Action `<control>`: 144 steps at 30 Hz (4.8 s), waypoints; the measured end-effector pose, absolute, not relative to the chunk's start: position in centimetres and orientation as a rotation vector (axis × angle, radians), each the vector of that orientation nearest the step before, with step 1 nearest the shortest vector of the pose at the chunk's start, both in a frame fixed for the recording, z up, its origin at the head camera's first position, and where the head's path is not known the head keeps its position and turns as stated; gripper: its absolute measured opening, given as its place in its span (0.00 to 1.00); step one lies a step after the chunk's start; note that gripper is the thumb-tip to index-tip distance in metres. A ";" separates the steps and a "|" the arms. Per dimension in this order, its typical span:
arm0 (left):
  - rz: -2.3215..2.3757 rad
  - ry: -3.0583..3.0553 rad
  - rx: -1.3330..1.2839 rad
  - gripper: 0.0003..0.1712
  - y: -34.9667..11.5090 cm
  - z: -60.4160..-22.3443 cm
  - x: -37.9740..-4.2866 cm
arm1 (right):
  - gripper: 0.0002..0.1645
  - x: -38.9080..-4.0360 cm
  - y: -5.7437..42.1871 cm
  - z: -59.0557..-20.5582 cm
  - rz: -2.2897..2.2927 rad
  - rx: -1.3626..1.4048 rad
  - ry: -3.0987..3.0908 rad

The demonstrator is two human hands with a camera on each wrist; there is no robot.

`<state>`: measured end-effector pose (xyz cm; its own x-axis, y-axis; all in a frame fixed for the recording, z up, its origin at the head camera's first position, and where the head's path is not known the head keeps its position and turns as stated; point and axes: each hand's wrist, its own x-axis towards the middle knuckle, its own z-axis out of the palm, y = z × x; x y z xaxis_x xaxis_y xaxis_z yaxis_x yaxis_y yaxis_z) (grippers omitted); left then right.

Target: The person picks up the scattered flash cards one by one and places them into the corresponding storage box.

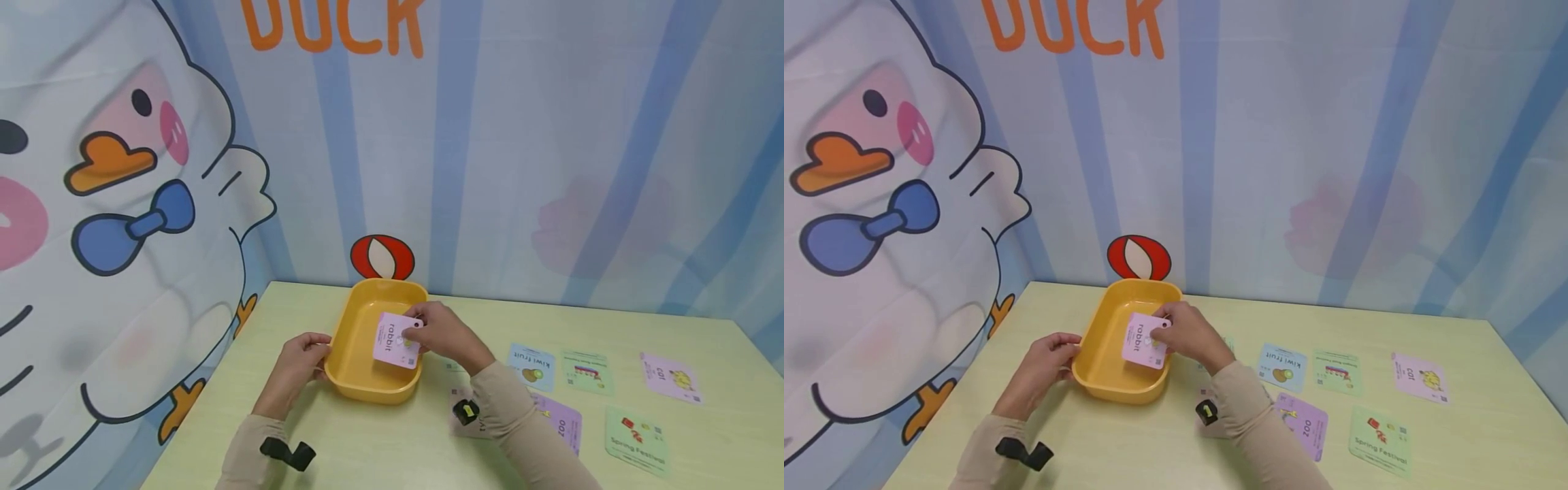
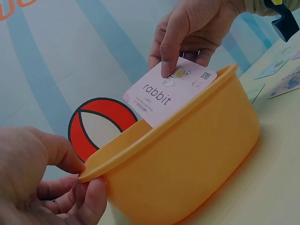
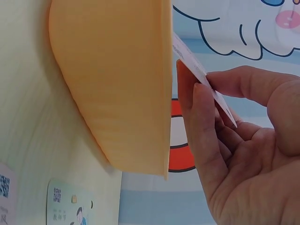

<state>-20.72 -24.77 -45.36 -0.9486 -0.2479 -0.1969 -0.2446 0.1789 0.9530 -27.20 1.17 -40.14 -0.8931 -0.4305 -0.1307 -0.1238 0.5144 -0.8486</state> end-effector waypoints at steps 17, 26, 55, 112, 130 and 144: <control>-1.938 -2.419 0.497 0.15 -24.7 -45.5 -20.8 | 0.15 -27.0 0.5 -40.5 -1.280 -0.488 2.464; -1.927 -2.425 0.474 0.16 -24.9 -45.2 -20.5 | 0.14 -27.4 0.2 -40.8 -1.251 -0.513 2.471; -1.982 -2.396 0.430 0.16 -24.9 -45.4 -20.2 | 0.16 -27.6 -0.4 -41.4 -1.231 -0.538 2.511; -2.040 -2.432 0.425 0.17 -25.2 -45.2 -20.6 | 0.21 -28.9 -0.8 -42.8 -1.162 -0.671 2.610; -2.046 -2.426 0.409 0.18 -25.2 -45.3 -20.6 | 0.21 -28.8 -0.6 -42.8 -1.183 -0.658 2.582; -2.038 -2.430 0.414 0.18 -25.1 -45.1 -20.5 | 0.23 -29.0 -0.3 -42.6 -1.197 -0.676 2.469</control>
<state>-20.54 -25.11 -45.12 -0.9649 -0.1604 -0.2080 -0.2328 0.1548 0.9601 -28.98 -0.26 -42.61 -0.8390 -0.5392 -0.0733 -0.2766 0.5386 -0.7959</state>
